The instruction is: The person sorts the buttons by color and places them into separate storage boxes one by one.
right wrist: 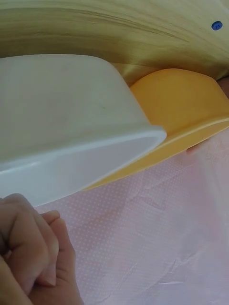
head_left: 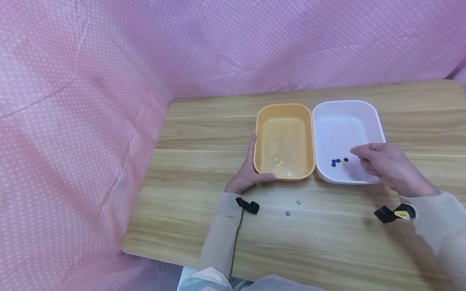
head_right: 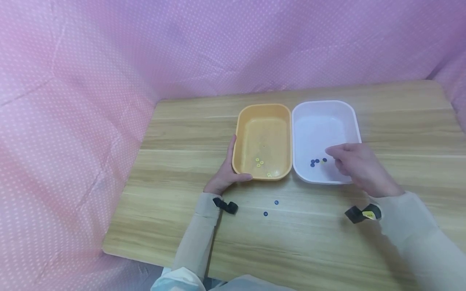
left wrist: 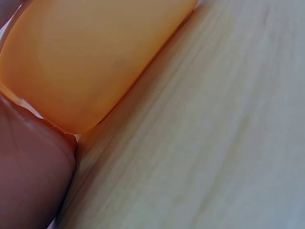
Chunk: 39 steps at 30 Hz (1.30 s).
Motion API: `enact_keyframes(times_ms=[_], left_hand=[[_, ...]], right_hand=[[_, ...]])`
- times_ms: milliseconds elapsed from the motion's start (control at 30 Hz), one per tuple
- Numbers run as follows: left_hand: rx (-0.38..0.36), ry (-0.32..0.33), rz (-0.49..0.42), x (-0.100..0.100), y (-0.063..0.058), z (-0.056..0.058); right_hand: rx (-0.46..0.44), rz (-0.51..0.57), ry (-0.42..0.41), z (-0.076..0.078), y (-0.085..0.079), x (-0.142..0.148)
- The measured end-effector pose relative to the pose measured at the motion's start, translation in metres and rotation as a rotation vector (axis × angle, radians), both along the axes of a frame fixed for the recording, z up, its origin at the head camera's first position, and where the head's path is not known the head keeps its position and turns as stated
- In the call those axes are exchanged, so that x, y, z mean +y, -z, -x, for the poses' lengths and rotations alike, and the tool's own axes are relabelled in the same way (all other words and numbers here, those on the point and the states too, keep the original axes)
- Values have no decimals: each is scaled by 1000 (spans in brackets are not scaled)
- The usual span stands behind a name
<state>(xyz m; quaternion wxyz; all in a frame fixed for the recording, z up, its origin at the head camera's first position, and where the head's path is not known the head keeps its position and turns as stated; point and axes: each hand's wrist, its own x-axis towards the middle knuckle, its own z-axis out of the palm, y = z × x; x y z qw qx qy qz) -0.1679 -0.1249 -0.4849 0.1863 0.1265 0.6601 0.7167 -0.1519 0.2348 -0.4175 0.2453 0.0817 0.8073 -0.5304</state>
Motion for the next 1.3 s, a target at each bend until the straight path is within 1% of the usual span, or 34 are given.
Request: enact_keyframes(times_ms=[67,133,233,300,367,467,500,533,600,633,700,767,900,1067,1167,1300], left_hand=[[6,0,-4,0,0,0],[6,4,-20,0,0,0],[7,8,-31,0,0,0],[6,3,-19,0,-1,0],[11,-3,7,-1,-1,0],[7,-6,32,-2,-3,1],[6,-5,32,-2,-2,1],[5,-4,32,-2,-2,1],[11,-16,29,-2,6,3],[19,-23,26,-2,10,4],[35,-37,19,-3,19,5],[47,-52,16,-3,27,6],[47,-50,15,-3,28,6],[54,-43,15,-3,27,7],[50,-46,18,-3,26,7],[42,-43,25,-2,26,7]], right_hand=[[15,-21,-5,-2,-2,-3],[36,-66,-13,-7,-4,-9],[118,-146,-85,-20,-11,-23],[218,-194,-177,-32,-14,-37],[327,-218,-299,-44,-13,-53],[486,-286,-480,-62,-5,-77],[527,-325,-530,-68,-1,-84],[560,-381,-561,-73,3,-90],[667,-504,-610,-81,13,-100],[700,-568,-625,-84,18,-103],[764,-655,-652,-89,29,-109],[797,-710,-679,-92,38,-114],[769,-755,-727,-97,45,-121],[780,-787,-732,-100,45,-125],[841,-807,-711,-100,46,-127],[948,-797,-688,-100,50,-129]])
